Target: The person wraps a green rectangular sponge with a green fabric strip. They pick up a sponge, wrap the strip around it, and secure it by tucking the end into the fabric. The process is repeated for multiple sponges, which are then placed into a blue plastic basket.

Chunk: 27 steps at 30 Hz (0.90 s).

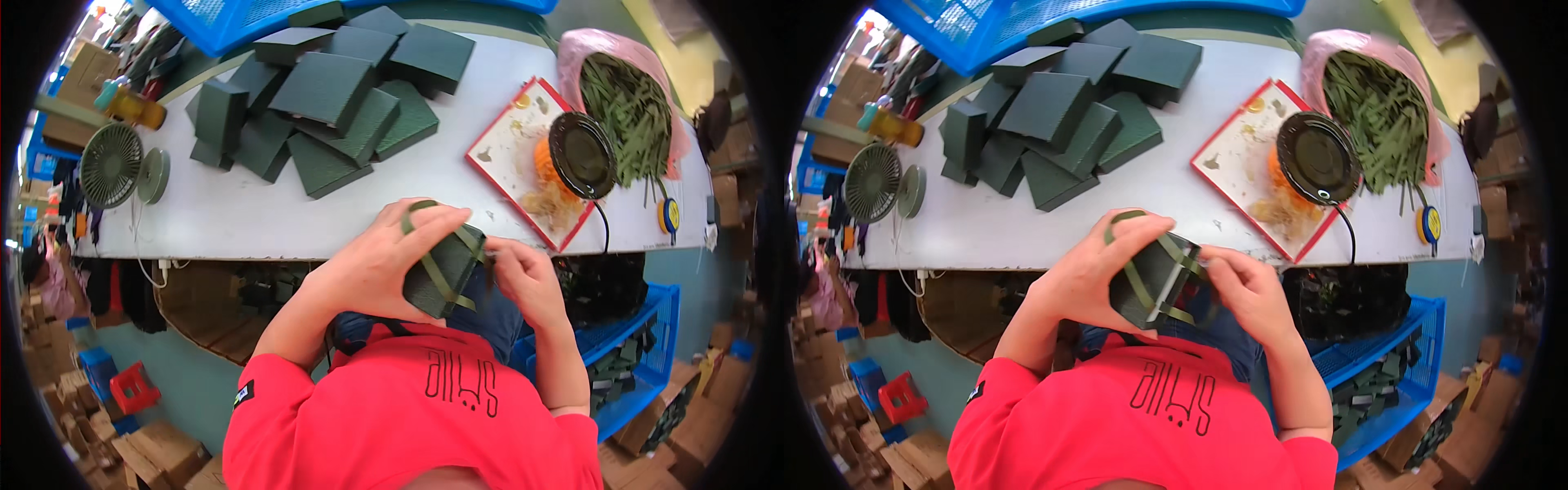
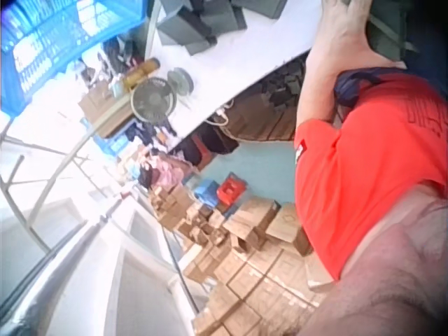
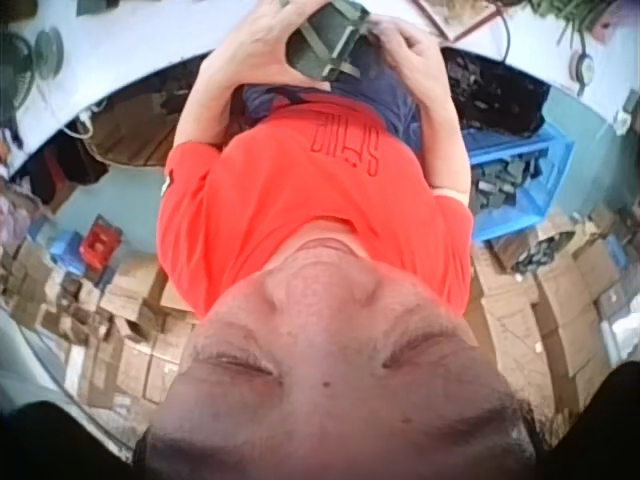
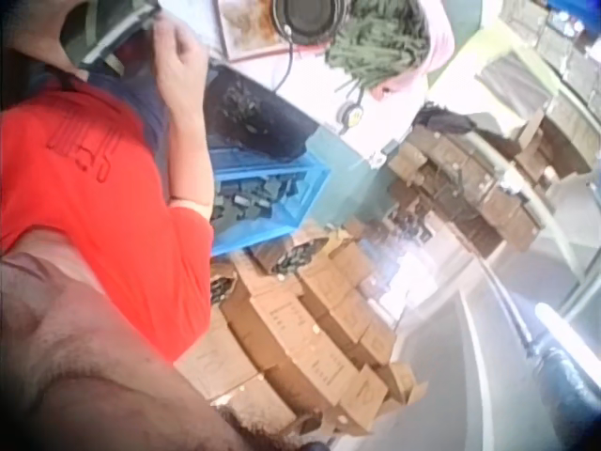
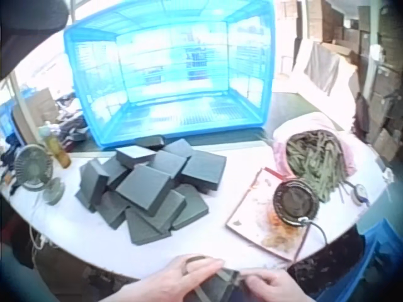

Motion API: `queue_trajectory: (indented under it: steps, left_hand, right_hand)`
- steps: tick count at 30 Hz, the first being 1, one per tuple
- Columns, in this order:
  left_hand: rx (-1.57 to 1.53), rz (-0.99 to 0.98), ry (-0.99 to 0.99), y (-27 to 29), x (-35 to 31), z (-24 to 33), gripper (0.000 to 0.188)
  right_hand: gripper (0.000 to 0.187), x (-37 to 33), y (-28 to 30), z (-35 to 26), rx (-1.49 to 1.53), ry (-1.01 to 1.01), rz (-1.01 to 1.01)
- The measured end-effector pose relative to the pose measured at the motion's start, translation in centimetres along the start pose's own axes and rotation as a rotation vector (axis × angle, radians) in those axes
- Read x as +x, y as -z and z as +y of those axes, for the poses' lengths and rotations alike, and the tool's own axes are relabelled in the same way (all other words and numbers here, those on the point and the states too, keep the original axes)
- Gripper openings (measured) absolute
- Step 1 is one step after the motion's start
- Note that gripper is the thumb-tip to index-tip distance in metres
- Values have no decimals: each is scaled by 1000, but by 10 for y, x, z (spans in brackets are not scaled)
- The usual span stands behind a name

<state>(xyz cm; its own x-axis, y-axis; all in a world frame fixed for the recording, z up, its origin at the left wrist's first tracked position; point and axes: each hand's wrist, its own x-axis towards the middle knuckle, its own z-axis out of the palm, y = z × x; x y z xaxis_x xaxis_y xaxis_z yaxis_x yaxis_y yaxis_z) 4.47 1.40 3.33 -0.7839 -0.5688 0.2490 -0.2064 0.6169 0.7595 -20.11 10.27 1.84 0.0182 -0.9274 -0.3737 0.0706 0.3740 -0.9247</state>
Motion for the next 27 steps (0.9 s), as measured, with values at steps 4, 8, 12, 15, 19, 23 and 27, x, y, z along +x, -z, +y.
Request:
queue_trajectory:
  steps: [4, 8, 12, 15, 19, 23, 27]
  left_hand:
    - [41, 104, 190, 33, -44, 0, 109]
    - [339, 273, 495, 71, -102, -1, 104]
    - [625, 379, 808, 109, -161, -21, 82]
    - [810, 399, 964, 128, -220, -59, 66]
    - [658, 451, 1197, 134, -181, -33, 60]
    - [601, 553, 1144, 166, -189, -40, 50]
    - [587, 704, 983, 162, -136, -24, 48]
  right_hand:
    - [17, -4, 8, 9, 9, 232, 204]
    - [8, -10, 32, 24, 18, 357, 339]
    - [9, -12, 60, 24, 53, 359, 641]
    - [12, -3, 84, 14, 39, 417, 812]
    - [17, 17, 132, 17, -185, 533, 1009]
    - [21, 21, 172, 16, -480, 351, 1032]
    - [25, 42, 194, 16, -732, 398, 1071]
